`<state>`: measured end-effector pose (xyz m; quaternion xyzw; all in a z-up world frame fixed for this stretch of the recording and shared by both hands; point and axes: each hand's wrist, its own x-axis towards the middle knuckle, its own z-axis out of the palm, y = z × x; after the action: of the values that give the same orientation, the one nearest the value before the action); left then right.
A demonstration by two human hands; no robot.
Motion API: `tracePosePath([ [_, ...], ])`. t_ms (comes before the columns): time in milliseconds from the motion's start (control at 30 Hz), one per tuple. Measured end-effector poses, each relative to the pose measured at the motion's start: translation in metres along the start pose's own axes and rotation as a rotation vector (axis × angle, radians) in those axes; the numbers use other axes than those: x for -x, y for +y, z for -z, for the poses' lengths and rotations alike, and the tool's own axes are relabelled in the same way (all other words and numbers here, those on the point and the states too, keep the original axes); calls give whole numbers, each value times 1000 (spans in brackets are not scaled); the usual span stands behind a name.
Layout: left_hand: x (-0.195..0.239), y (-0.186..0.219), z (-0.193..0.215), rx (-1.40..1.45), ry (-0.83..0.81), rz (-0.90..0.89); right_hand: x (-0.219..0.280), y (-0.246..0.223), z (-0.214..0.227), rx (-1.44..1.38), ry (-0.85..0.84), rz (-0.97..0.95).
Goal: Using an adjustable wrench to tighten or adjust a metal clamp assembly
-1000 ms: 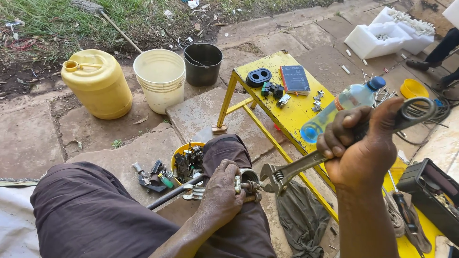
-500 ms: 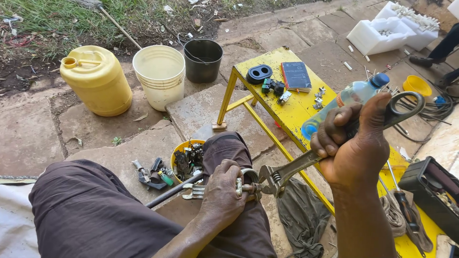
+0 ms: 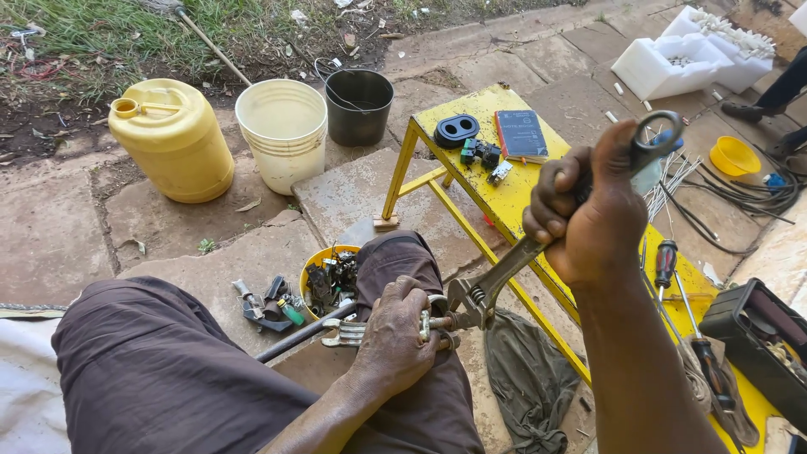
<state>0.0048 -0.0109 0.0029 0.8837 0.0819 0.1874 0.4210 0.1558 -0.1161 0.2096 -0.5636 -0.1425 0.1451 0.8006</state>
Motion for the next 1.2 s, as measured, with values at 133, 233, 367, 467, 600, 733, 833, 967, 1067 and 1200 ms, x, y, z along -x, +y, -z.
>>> tracePosePath([
  [133, 4, -1, 1, 57, 26, -41, -18, 21, 9, -19, -218, -193],
  [233, 3, 0, 6, 121, 44, -10, -24, 21, 5, -6, -157, -212],
  [367, -4, -7, 2, 47, 4, 59, -18, 22, 4, 37, -107, -189],
  [467, -16, -10, 2, 3, 33, 157, 3, 15, 8, 29, -67, -93],
  [600, -17, -17, 10, 7, 1, 164, 26, 6, 50, 83, -114, -54],
  [733, -15, -19, 8, -27, 13, 99, 48, -24, 77, 443, 21, -292],
  [833, -22, -11, 15, -56, -24, 95, 63, -57, 73, 785, -11, -284],
  [967, -31, -13, 47, -133, 61, -69, 77, -98, 64, 793, 253, -535],
  [1067, -42, -8, 93, -218, 101, -259, 74, -93, 90, 989, 161, -666],
  [1200, -25, -21, 133, -420, -104, -206, 67, -55, 85, 987, -180, -985],
])
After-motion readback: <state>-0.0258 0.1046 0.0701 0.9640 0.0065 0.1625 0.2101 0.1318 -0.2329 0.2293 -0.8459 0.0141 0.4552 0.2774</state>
